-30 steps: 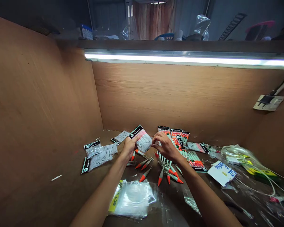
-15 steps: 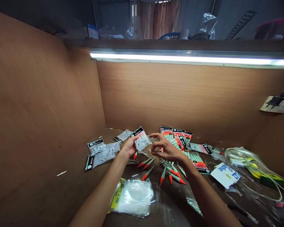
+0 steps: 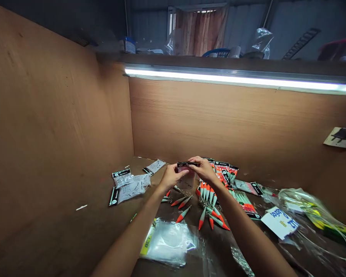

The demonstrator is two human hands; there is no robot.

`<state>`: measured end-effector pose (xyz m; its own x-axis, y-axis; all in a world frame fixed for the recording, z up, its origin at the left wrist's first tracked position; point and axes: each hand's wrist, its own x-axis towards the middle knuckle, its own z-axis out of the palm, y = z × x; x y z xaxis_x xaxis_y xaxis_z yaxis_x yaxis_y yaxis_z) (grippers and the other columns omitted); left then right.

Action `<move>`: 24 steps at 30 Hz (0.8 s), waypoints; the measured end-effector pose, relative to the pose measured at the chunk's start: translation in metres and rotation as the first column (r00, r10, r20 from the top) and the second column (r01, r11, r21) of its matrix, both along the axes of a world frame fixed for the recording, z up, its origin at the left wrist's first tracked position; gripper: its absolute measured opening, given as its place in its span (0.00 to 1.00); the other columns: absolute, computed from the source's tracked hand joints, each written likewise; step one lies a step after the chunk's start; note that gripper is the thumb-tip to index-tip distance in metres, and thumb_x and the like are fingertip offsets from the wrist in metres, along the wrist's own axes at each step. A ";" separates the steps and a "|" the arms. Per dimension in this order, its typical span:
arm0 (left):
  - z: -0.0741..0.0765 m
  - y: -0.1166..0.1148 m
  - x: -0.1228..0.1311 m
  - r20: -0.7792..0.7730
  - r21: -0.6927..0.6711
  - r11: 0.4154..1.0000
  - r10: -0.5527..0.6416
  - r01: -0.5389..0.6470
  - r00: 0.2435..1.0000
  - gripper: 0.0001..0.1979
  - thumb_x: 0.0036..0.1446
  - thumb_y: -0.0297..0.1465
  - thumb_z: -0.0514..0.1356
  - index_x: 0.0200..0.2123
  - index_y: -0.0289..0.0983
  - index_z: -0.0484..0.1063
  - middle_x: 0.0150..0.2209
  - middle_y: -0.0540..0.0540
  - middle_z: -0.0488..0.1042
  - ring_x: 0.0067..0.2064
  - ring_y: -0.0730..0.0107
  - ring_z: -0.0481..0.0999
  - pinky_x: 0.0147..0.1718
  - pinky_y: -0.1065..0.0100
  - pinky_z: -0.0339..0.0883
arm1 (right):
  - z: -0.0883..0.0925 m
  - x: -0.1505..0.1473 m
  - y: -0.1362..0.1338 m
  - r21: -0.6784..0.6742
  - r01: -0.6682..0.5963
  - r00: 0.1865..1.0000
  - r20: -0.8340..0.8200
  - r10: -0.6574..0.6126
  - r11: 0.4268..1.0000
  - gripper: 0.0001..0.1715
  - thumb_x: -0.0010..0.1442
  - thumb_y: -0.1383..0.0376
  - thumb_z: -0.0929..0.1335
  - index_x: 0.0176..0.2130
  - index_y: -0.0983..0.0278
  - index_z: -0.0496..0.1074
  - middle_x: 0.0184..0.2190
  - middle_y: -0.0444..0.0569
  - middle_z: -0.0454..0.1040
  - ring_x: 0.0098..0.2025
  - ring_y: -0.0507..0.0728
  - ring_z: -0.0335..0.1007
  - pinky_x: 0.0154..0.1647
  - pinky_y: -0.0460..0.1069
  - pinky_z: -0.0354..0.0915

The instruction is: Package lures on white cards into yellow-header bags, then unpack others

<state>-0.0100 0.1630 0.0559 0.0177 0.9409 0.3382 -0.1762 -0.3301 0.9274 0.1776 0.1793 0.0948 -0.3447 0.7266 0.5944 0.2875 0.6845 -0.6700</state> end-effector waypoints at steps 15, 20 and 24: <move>0.017 0.006 -0.026 -0.089 0.117 0.985 0.140 -0.129 0.986 0.32 0.51 0.47 0.68 0.54 0.34 0.70 0.44 0.40 0.76 0.47 0.62 0.75 0.49 0.63 0.65 | -0.001 -0.008 0.008 0.130 0.442 0.892 -0.164 -0.420 0.888 0.11 0.58 0.59 0.67 0.31 0.63 0.76 0.32 0.50 0.78 0.37 0.59 0.70 0.41 0.50 0.63; 0.017 0.009 -0.026 -0.094 0.130 0.980 0.162 -0.149 0.982 0.30 0.55 0.48 0.65 0.53 0.34 0.70 0.46 0.38 0.74 0.48 0.61 0.73 0.50 0.61 0.65 | 0.000 0.006 0.003 0.095 0.505 0.855 -0.196 -0.481 0.858 0.16 0.59 0.55 0.67 0.34 0.65 0.76 0.30 0.49 0.76 0.32 0.57 0.68 0.33 0.48 0.60; 0.017 0.010 -0.029 -0.111 0.119 0.985 0.139 -0.126 0.984 0.31 0.56 0.48 0.64 0.55 0.33 0.68 0.48 0.37 0.74 0.49 0.60 0.73 0.52 0.60 0.65 | 0.005 0.009 -0.005 0.028 0.407 0.899 -0.191 -0.395 0.913 0.16 0.58 0.54 0.68 0.32 0.66 0.76 0.27 0.48 0.75 0.29 0.55 0.67 0.30 0.47 0.59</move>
<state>-0.0387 0.1728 0.0728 -0.0584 0.8942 0.4438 -0.0154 -0.4453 0.8952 0.1864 0.1738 0.1002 0.0831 0.7385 0.6691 0.4272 0.5802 -0.6934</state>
